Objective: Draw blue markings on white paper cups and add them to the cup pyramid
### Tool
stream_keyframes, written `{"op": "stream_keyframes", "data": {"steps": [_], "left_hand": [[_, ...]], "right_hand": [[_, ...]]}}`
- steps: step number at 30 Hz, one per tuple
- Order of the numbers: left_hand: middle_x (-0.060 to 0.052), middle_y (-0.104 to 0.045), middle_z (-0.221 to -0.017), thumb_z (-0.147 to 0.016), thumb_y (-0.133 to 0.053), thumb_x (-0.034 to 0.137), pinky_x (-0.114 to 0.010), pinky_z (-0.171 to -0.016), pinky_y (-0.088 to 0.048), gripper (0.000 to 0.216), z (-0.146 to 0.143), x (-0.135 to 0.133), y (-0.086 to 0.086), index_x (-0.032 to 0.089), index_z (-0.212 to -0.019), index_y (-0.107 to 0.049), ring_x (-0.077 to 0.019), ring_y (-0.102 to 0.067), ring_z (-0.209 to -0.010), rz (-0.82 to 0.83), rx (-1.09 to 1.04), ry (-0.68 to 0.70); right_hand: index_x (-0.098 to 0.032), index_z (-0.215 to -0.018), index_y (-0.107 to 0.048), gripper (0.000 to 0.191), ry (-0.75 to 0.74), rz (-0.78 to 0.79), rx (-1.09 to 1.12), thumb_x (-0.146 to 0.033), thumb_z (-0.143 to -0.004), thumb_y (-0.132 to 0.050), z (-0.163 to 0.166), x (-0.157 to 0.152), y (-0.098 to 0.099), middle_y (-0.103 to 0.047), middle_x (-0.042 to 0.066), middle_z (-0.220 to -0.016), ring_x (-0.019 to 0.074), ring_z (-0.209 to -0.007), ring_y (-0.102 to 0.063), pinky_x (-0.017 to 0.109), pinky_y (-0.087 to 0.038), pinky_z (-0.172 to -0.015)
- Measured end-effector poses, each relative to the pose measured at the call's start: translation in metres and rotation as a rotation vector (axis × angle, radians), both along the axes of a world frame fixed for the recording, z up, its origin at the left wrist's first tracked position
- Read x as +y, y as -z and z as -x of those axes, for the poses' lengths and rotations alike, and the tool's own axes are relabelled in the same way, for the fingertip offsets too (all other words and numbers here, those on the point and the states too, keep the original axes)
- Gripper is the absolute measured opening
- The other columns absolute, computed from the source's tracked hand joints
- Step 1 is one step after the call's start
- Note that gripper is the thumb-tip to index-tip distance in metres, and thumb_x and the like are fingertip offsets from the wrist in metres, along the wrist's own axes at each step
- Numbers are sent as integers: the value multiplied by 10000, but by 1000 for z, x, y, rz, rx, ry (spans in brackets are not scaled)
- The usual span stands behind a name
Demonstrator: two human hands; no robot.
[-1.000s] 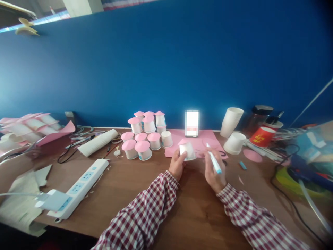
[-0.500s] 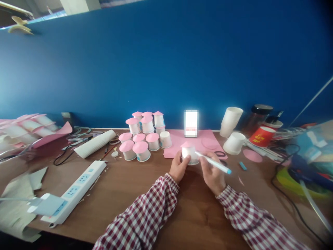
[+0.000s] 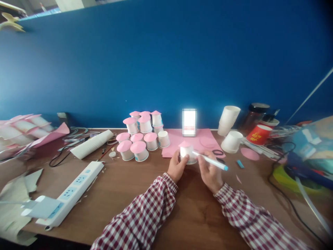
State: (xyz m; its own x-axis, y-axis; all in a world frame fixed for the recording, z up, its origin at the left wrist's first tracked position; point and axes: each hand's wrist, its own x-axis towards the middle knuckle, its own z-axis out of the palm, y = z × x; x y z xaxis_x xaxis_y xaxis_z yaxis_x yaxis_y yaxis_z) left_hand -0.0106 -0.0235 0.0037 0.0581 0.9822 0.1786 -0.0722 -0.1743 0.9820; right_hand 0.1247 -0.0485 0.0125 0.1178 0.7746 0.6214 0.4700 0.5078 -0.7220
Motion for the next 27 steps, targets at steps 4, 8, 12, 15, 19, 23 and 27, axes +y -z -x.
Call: {"op": "stream_keyframes", "data": {"steps": [4, 8, 12, 15, 19, 23, 27], "left_hand": [[-82, -631, -976, -765, -596, 366, -322, -824, -449, 368, -1, -1, -2, 126, -1041, -551, -187, -578, -892, 6, 38, -21], [-83, -633, -994, -783, -572, 354, -314, -840, -446, 362, 1, 0, -2, 117, -1056, -557, -182, -577, -904, -7, 93, -5], [-81, -638, -1013, -788, -567, 360, -311, -840, -452, 380, 2, 1, 2, 126, -1087, -565, -186, -581, -912, -28, 125, 16], [-80, -639, -1020, -790, -566, 360, -306, -836, -455, 382, 2, 2, 5, 127, -1093, -566, -187, -584, -916, -35, 114, 18], [-79, -643, -997, -791, -564, 363, -303, -822, -457, 370, 1, 1, 4, 123, -1072, -576, -185, -585, -897, -35, 121, 16], [-76, -644, -992, -787, -568, 362, -307, -821, -456, 368, 1, 1, 3, 127, -1070, -577, -187, -583, -893, -23, 141, 1], [-74, -644, -989, -786, -569, 357, -301, -818, -453, 361, 1, 1, 3, 127, -1064, -579, -183, -582, -889, -21, 141, -1]], "right_hand": [[-196, -902, -506, 133, 32, -14, -8, -321, -858, -515, 1, 0, -1, -618, 63, -813, 194, -731, -617, 325, -523, -660], [-191, -870, -499, 123, 30, -29, -32, -313, -872, -493, 0, 0, -2, -606, 50, -778, 174, -708, -601, 311, -508, -663], [-193, -861, -496, 134, 23, -15, -29, -324, -882, -475, 0, 0, -4, -600, 43, -765, 166, -706, -595, 293, -496, -655], [-196, -852, -492, 136, 29, 0, -34, -321, -892, -459, 0, -1, -6, -604, 36, -751, 157, -684, -595, 277, -489, -637], [-194, -858, -495, 145, 28, -4, -65, -328, -895, -454, 1, -2, -7, -610, 35, -764, 153, -686, -591, 270, -485, -635], [-192, -861, -495, 157, 37, -7, -89, -338, -897, -448, 0, -1, -6, -610, 36, -767, 158, -688, -589, 278, -481, -641], [-193, -851, -498, 159, 38, -14, -106, -336, -897, -447, 0, 0, -6, -611, 37, -766, 161, -691, -582, 283, -477, -648]]}}
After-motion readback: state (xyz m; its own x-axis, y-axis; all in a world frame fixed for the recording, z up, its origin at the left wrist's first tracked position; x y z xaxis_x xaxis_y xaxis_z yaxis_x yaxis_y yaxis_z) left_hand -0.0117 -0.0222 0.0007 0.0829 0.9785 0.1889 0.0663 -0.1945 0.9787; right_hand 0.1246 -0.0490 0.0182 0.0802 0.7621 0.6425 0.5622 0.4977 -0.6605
